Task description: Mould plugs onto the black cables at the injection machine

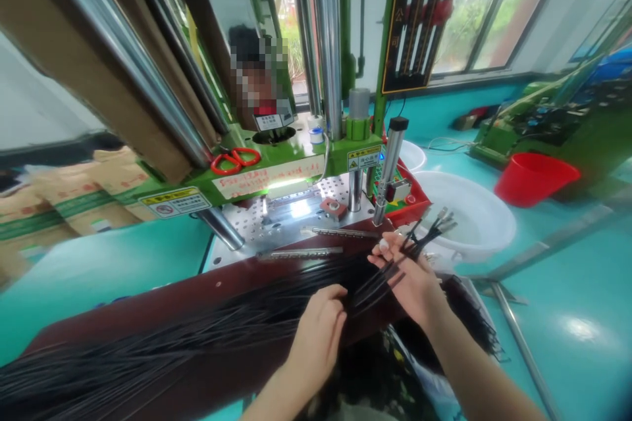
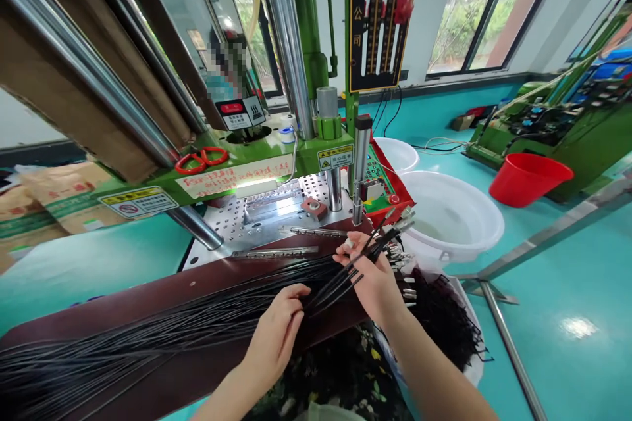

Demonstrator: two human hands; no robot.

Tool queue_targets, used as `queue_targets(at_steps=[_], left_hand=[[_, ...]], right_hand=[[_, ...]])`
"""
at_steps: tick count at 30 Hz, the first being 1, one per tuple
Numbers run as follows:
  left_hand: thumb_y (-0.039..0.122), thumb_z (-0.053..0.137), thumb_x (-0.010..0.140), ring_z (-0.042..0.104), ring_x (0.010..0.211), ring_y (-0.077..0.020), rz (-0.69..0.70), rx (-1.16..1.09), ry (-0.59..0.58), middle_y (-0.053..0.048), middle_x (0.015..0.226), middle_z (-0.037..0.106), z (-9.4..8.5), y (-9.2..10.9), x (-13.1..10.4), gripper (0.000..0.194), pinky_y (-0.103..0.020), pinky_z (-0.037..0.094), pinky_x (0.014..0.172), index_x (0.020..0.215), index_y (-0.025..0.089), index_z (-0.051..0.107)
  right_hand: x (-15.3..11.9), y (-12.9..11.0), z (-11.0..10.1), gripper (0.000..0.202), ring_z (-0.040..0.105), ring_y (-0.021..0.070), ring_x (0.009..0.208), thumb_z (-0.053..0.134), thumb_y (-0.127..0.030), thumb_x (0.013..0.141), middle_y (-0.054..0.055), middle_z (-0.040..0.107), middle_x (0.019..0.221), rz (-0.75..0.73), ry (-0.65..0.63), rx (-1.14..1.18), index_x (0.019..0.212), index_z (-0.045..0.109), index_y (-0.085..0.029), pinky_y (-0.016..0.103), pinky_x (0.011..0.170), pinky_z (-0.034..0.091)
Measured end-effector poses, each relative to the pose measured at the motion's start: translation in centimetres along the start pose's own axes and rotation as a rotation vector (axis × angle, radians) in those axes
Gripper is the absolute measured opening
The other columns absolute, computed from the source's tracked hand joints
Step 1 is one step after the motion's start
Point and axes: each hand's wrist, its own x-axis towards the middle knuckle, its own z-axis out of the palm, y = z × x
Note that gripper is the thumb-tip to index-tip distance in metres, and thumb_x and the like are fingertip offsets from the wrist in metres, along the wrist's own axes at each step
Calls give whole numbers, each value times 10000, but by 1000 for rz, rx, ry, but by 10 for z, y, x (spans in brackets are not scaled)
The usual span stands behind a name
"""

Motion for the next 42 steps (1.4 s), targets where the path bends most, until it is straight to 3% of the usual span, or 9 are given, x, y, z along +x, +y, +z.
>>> queue_targets(at_steps=[5,10,14,18,21,25,32,37,42], left_hand=[[237,254,905,556,539,-136,-241,-8,-252,-13,641,577,4,4,19,181,-242,408,524,870,192,425],[280,320,890,541,548,-104,-268,-231,-401,24,680,578,-11,20,45,147,-207,394,537,897,209,448],[271,458,825,535,621,-109,-231,-280,-381,26,678,558,-16,24,58,117,-215,402,587,742,191,471],[318,446,829,485,501,-82,-406,-568,-362,48,633,481,-9,21,62,166,-191,383,458,727,194,406],[345,449,830,475,488,-71,-445,-640,-314,49,653,462,-7,19,60,185,-179,374,429,738,194,394],[353,455,831,476,511,-73,-413,-583,-318,41,653,472,-6,19,57,204,-185,388,467,725,185,413],[330,434,849,432,573,-86,-337,-310,-255,36,627,468,-1,18,57,205,-195,358,548,703,187,416],[366,418,857,431,567,-91,-323,-253,-304,39,615,428,-1,18,54,222,-200,360,555,716,195,412],[367,409,864,483,568,-89,-325,-297,-378,26,650,488,-10,27,57,219,-205,381,578,733,192,422]], right_hand=[[-11,-10,-8,291,598,260,944,664,-208,632,51,689,859,158,-150,-125,921,688,-233,453,908,386],[-10,-17,-13,212,632,229,805,588,-349,763,57,697,800,147,-110,-208,860,705,-201,429,847,422],[-12,-23,-16,240,621,224,825,623,-328,738,58,693,824,114,-117,-239,934,688,-205,407,821,436],[-15,-28,-18,304,618,204,794,646,-257,714,52,686,872,80,-91,-239,1015,654,-221,392,807,438],[-15,-27,-22,194,596,159,674,629,-197,730,9,655,695,-13,-7,-229,919,666,-219,322,711,452],[-14,-27,-26,66,536,132,516,652,-165,687,-28,557,519,-102,81,-147,742,654,-202,288,572,440],[-14,-30,-26,84,550,130,559,664,-168,668,-30,556,551,-237,167,-128,741,636,-198,302,637,462],[-11,-32,-32,186,534,85,569,721,-140,623,-37,552,643,-314,258,-17,535,560,-171,245,606,477],[-5,-41,-38,232,478,57,467,780,-180,563,-60,480,511,-312,397,95,580,549,-164,162,458,418]])
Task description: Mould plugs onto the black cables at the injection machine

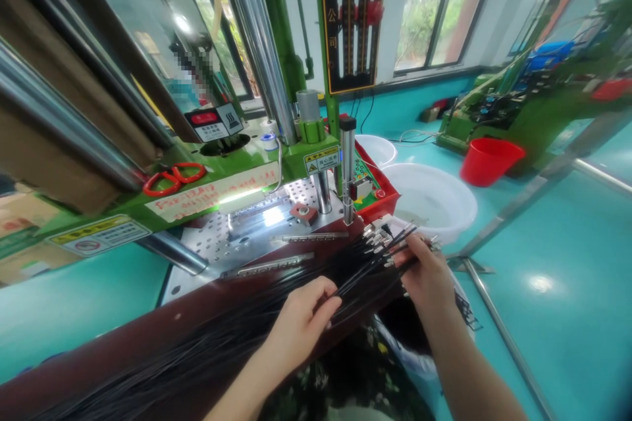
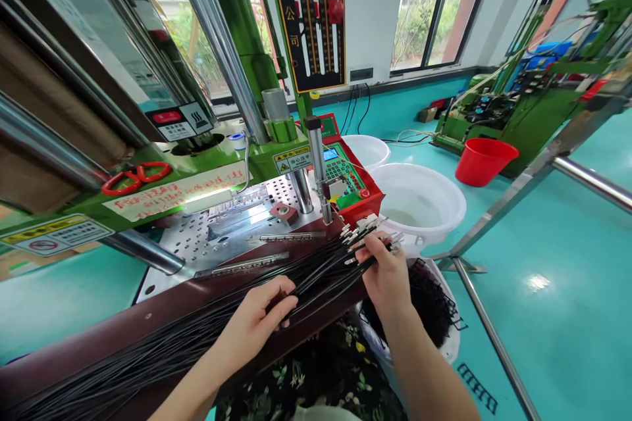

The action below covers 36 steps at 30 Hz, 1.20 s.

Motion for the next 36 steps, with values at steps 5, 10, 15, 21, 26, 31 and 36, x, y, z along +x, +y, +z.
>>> queue_targets(at_steps=[5,10,15,21,26,31,36], left_hand=[[385,400,865,423,435,-49,-80,-236,-94,12,724,562,1,-1,-7,234,-191,323,450,736,192,377],[365,365,877,402,442,-72,-137,-278,-98,19,650,537,24,-21,-20,215,-200,299,425,740,198,376],[313,383,869,495,891,-194,87,47,156,-84,947,570,43,-29,-37,184,-352,383,809,815,187,506],[484,394,854,495,488,-88,-127,-701,-404,-1,640,566,44,-39,-59,327,-212,393,498,975,181,402],[429,736,610,605,744,-166,-17,-1208,-192,-67,834,601,60,-33,-45,549,-307,463,698,992,159,449],[451,615,736,351,331,-37,-95,-1414,216,98,460,418,66,-31,-23,365,-167,333,380,915,199,420],[504,528,778,256,297,-23,-171,-1287,159,104,444,353,57,-45,-23,337,-148,266,301,796,186,418]], right_hand=[[-3,9,-1,198,547,79,618,732,-182,645,-58,537,648,89,-83,57,696,541,-200,210,639,480],[-15,18,-5,247,600,197,890,662,-291,726,49,647,913,404,-374,-48,957,604,-223,393,867,432],[-24,7,7,78,576,111,601,556,-247,824,-24,591,631,447,-492,-34,833,629,-219,314,705,476],[-28,24,21,197,638,214,832,498,-289,863,64,690,828,584,-915,-271,879,674,-200,439,852,433],[-33,62,26,223,410,228,1211,515,-319,852,64,545,1236,426,-1272,-678,986,675,-240,446,1029,253],[-29,85,32,308,510,238,1107,560,-397,807,89,596,1158,478,-1073,-768,1043,648,-220,452,990,321],[-6,83,62,361,547,217,1065,534,-384,832,80,629,1105,476,-947,-589,1155,577,-229,424,973,349]])
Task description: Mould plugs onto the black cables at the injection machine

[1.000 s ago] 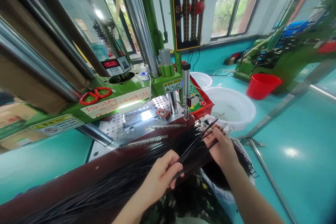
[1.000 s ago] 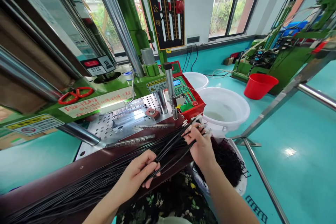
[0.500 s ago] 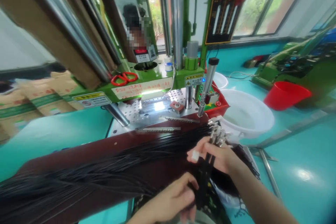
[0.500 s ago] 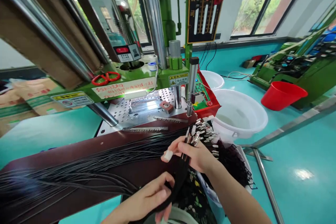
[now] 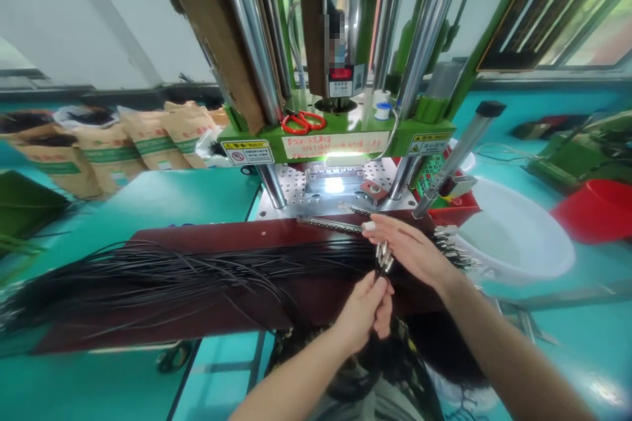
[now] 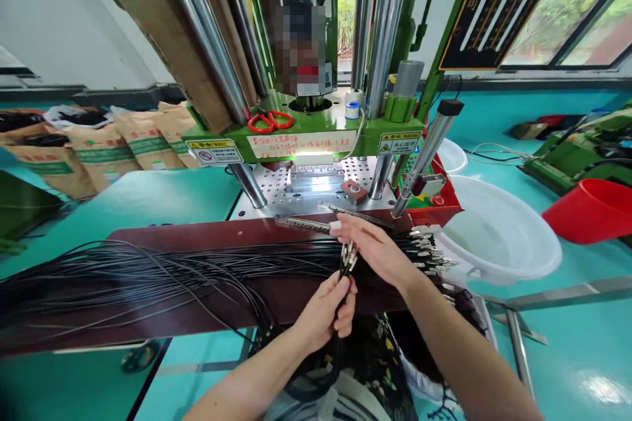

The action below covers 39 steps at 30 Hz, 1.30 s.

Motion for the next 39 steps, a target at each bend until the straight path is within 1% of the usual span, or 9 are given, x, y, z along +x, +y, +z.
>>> queue_targets(at_steps=[3,7,11,16,21,23,25,29,39], left_hand=[[509,495,792,316,284,-28,25,168,-6,86,489,402,-2,-4,2,344,-159,284,289,796,170,439],[479,478,803,333,281,-19,186,258,180,86,533,401,-2,-2,8,314,-147,265,279,787,172,419],[485,455,805,405,303,-46,160,426,77,67,517,446,-10,14,15,327,-159,304,298,783,159,449],[478,454,813,487,365,-86,185,340,48,29,443,487,-8,18,19,370,-192,379,399,754,117,508],[507,551,747,386,321,-61,203,31,149,66,440,430,-3,20,18,368,-198,338,348,739,147,472],[509,579,729,310,317,-39,226,-81,226,98,418,357,-10,31,13,367,-177,296,340,734,170,441],[502,606,714,273,339,-27,281,-159,312,109,422,314,-23,46,5,371,-159,265,351,733,178,427],[461,671,672,262,351,-18,322,-173,398,110,427,299,-50,66,-14,377,-154,218,352,707,165,440],[469,620,709,312,365,-36,281,-22,419,88,445,358,-59,49,-17,351,-171,274,355,728,150,476]], right_hand=[[16,-17,0,296,555,208,1046,515,-369,840,62,652,1059,92,-264,-423,1051,652,-214,409,980,347],[26,-20,3,337,584,228,997,502,-357,838,76,648,1067,190,-437,-696,1102,627,-189,431,924,406],[23,-16,7,383,510,224,1117,554,-294,798,66,562,1215,99,-378,-532,1171,575,-211,383,925,421],[19,-22,19,400,658,186,697,590,-297,755,92,538,1228,357,-370,-478,1151,590,-240,249,448,518],[42,-9,23,387,588,243,1004,514,-403,814,101,596,1152,246,-411,-223,1127,601,-193,393,835,485],[55,2,17,382,522,215,1105,364,-384,892,87,597,1149,94,-318,-406,1152,569,-195,401,952,391],[65,14,8,332,494,220,1126,381,-287,887,94,580,1156,-8,-195,-929,1152,553,-184,402,974,353],[71,33,-5,296,534,296,999,434,-93,783,163,584,1013,5,-155,-1685,1036,587,-117,419,839,405],[64,2,6,116,552,141,610,434,-185,769,40,588,707,202,-226,-1436,697,523,-170,234,543,396]])
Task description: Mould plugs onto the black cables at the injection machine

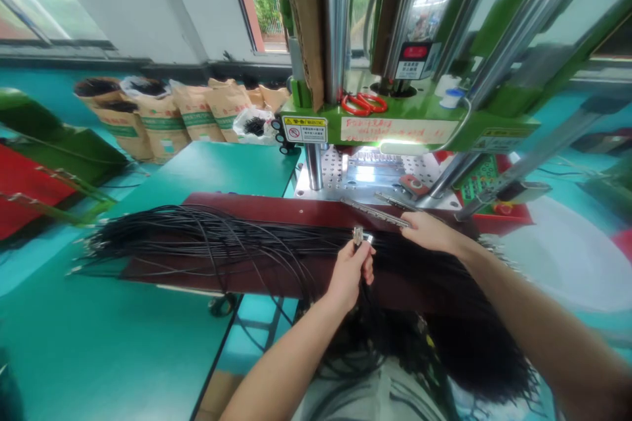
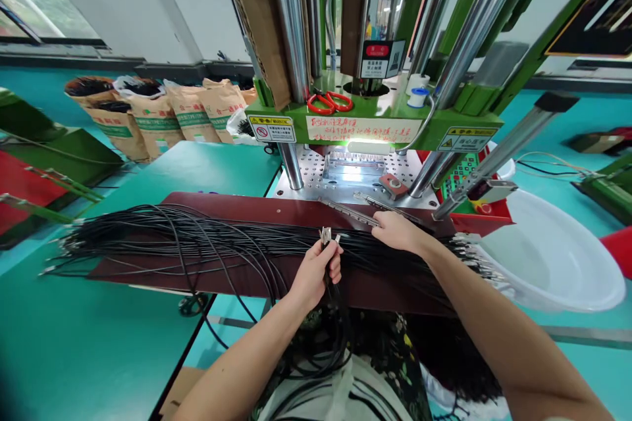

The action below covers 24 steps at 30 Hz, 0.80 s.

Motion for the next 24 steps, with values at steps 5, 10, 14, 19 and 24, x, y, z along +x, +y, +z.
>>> queue_targets(at_steps=[5,10,14,19,24], left_hand=[[466,569,747,355,390,-44,25,116,-48,74,483,388,4,-10,-5,330,-184,320,390,757,144,496],[427,615,708,247,357,-22,-59,325,-139,90,431,327,12,-25,-11,305,-172,190,362,690,141,513],[408,627,702,245,386,-27,-53,421,-192,88,422,312,16,-31,-10,285,-177,209,402,659,139,540],[411,618,711,302,417,-46,-52,451,-221,71,423,358,20,-32,-8,285,-185,267,448,656,133,588],[412,606,723,309,425,-52,-40,500,-221,70,421,364,19,-32,-9,286,-188,281,463,663,132,598]], right_hand=[[-60,-17,36,193,219,51,282,508,-282,747,-111,331,430,250,-63,1072,921,501,-198,172,288,154],[-88,-27,85,235,173,11,302,541,-401,795,-95,402,501,220,187,1582,931,523,-210,143,289,137],[-88,-23,94,282,211,17,300,479,-456,837,-81,421,509,216,322,1607,952,546,-208,146,289,154],[-87,-19,95,380,247,31,325,504,-463,818,-63,431,513,241,322,1556,1095,551,-207,152,297,173],[-88,-22,94,421,258,30,351,524,-461,800,-55,431,524,297,332,1548,1138,551,-212,148,315,164]])
